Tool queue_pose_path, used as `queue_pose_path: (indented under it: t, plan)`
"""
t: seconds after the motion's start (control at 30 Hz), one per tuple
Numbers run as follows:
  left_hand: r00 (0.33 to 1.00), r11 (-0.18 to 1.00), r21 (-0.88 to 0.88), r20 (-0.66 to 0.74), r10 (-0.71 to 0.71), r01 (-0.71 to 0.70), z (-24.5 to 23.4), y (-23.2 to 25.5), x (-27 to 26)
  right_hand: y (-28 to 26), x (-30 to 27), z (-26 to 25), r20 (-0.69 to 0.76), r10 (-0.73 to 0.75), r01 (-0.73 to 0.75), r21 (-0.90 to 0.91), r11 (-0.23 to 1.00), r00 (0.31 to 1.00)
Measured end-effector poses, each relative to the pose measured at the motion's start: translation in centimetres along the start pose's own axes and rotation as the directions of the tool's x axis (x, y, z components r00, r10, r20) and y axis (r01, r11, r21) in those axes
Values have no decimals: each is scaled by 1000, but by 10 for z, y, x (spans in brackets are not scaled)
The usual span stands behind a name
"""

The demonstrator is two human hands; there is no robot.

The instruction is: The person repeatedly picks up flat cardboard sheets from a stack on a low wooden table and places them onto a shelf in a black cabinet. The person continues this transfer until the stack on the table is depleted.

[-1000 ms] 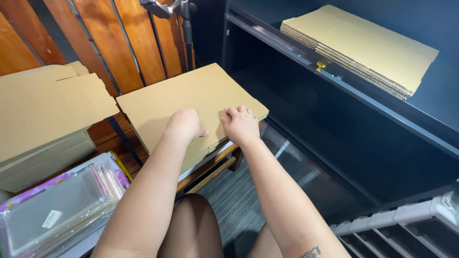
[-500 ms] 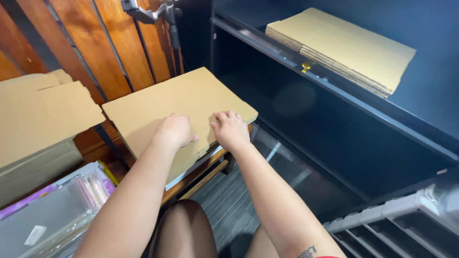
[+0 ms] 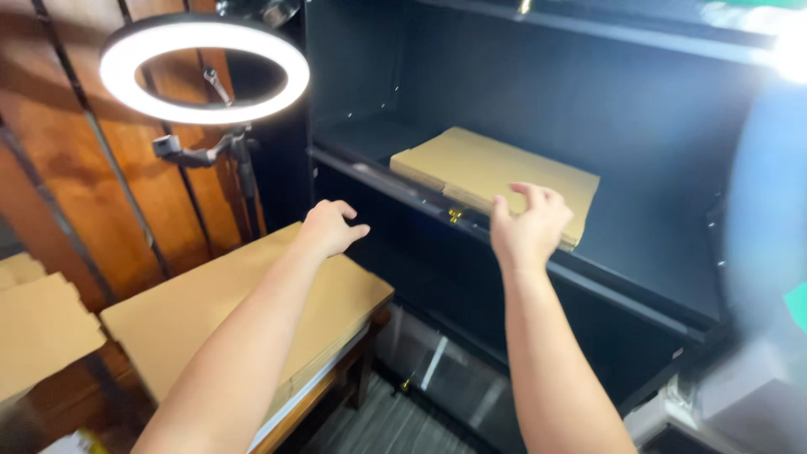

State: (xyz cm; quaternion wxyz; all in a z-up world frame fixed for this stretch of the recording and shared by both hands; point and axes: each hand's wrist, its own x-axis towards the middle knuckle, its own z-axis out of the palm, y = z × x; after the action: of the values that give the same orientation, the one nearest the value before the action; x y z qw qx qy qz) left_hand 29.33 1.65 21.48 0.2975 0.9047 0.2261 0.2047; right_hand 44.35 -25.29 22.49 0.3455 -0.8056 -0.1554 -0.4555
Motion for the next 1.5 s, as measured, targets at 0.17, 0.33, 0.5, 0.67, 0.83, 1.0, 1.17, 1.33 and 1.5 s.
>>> queue_pose_path:
  t: [0.17, 0.33, 0.5, 0.67, 0.83, 1.0, 1.17, 1.33, 1.5]
  plan:
    - [983, 982, -154, -165, 82, -108, -3, 61, 46, 41, 50, -32, 95, 296, -273, -200, 941, 951]
    - [951, 962, -226, -299, 80, -152, 9, 99, 82, 69, 54, -34, 247, 380, -296, -318, 901, 892]
    - [994, 978, -203, -103, 36, -56, 27, 112, 105, 73, 44, -24, 398, 446, -316, -350, 882, 801]
    - [999, 984, -178, -36, 14, -20, 39, 104, 120, 76, 46, -20, 418, 436, -321, -319, 892, 797]
    - [996, 982, -187, -84, 17, -33, 45, 104, 120, 77, 47, -26, 420, 438, -325, -316, 892, 795]
    - [996, 981, -184, -72, 56, -69, 54, 109, 112, 85, 46, -41, 379, 444, -315, -356, 880, 812]
    - [997, 973, -219, -26, 74, -78, 61, 121, 97, 100, 51, -64, 345, 477, -340, -389, 856, 808]
    - [994, 959, -269, -82, 73, -93, 63, 124, 89, 112, 50, -75, 327, 496, -375, -369, 850, 804]
    - [990, 942, -322, -128, 57, -96, 66, 125, 81, 112, 49, -71, 281, 462, -352, -365, 862, 841]
